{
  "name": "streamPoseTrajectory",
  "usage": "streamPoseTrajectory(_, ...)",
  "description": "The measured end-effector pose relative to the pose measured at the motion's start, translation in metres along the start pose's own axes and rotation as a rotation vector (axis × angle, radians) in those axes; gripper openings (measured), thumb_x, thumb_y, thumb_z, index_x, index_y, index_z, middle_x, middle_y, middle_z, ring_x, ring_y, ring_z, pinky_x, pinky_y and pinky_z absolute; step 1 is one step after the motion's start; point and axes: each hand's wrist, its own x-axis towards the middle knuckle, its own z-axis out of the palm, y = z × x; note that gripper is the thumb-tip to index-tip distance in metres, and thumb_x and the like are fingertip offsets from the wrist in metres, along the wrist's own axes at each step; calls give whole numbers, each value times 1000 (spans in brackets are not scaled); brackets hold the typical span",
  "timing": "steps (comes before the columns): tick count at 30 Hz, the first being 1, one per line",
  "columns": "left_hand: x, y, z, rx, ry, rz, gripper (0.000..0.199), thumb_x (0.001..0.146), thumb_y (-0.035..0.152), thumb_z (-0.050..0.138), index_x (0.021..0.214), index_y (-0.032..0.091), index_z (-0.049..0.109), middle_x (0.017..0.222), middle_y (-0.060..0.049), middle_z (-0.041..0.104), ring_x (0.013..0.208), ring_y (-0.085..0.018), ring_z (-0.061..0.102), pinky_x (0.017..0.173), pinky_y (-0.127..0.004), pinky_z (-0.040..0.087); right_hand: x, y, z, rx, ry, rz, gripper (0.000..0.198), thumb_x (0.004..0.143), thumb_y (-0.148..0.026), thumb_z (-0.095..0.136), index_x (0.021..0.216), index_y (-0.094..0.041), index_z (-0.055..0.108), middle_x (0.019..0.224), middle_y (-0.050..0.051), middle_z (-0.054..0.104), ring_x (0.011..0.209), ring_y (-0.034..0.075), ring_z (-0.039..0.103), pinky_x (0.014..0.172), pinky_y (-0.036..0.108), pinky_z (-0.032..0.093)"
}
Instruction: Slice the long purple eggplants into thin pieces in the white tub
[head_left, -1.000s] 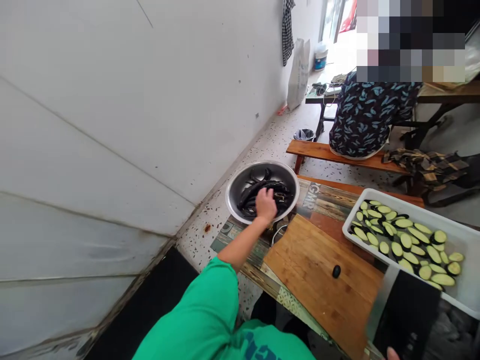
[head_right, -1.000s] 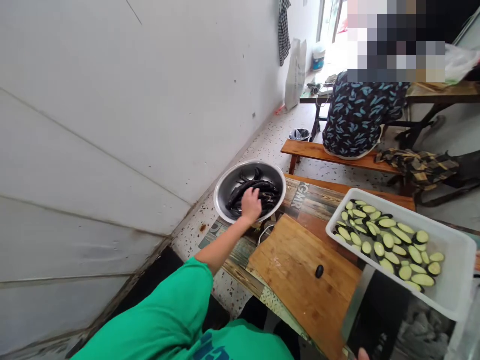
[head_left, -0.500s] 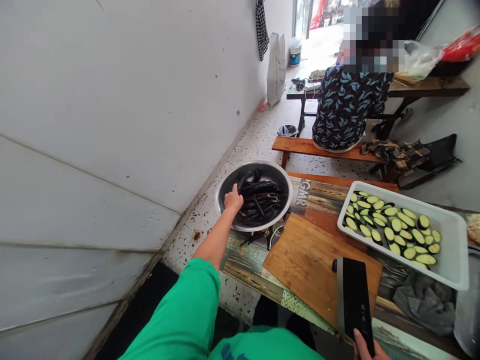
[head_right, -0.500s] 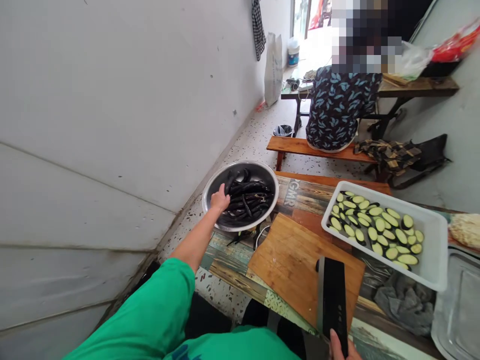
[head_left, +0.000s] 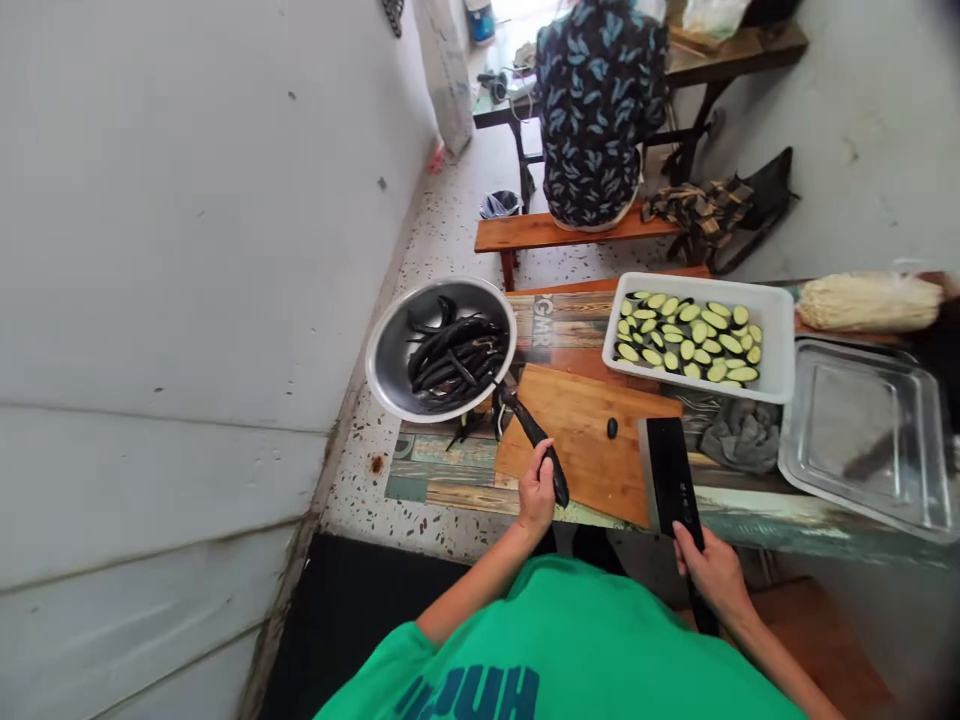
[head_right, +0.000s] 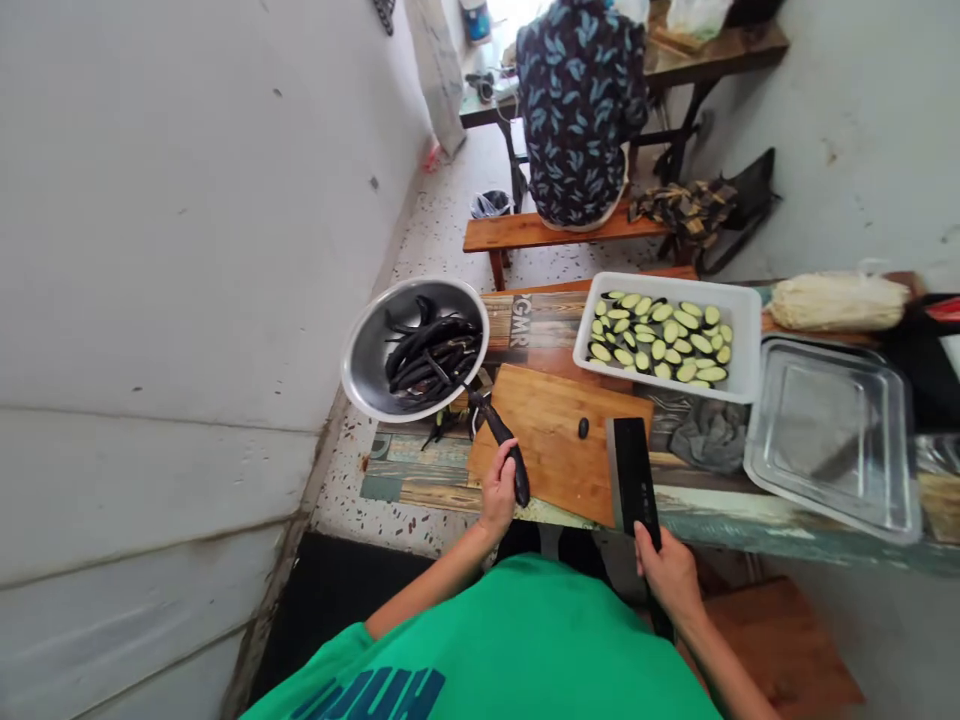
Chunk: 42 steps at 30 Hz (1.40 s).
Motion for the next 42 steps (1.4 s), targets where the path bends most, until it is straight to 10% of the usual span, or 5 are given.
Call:
streamPoseTrajectory(7, 28, -1, 75, 158, 38, -101, 41, 97, 36, 41, 132, 16, 42, 111, -13, 66, 102, -21, 64, 87, -31, 49, -2, 17, -12, -76, -25, -31, 46, 79, -66, 37, 63, -25, 50, 42, 0, 54, 44, 18, 55, 51, 28, 40)
streamPoseTrajectory(20, 52, 40, 35, 1073, -441, 303, 16, 84, 30, 67, 96, 20, 62, 105, -9, 63, 103, -24, 58, 84, -31, 44, 15, 26, -14, -227, -156, -186, 42, 82, -50, 37, 81, -22, 68, 70, 7, 72, 68, 23, 67, 60, 28, 44)
streamPoseTrajectory(24, 60, 37, 48, 855, -531, 411, 20, 87, 38, 64, 93, 19, 64, 104, -7, 62, 100, -20, 57, 88, -29, 44, 18, 22, -19, -257, -116, -162, 46, 81, -53, 33, 77, -21, 66, 67, 9, 70, 65, 24, 66, 59, 29, 43)
streamPoseTrajectory(36, 84, 54, 120, 827, -526, 62, 10, 76, 25, 67, 77, 15, 70, 82, -10, 71, 80, -23, 66, 71, -29, 47, 15, 35, -30, -244, -63, -79, 50, 81, -58, 30, 75, -20, 63, 67, 10, 70, 61, 23, 65, 57, 29, 41)
streamPoseTrajectory(42, 110, 90, 127, 90, -474, -32, 20, 79, 28, 64, 89, 12, 73, 76, -4, 71, 70, -15, 66, 70, -24, 50, 17, 43, -23, -238, -43, -95, 50, 82, -57, 30, 77, -20, 63, 68, 10, 70, 63, 24, 66, 59, 30, 42)
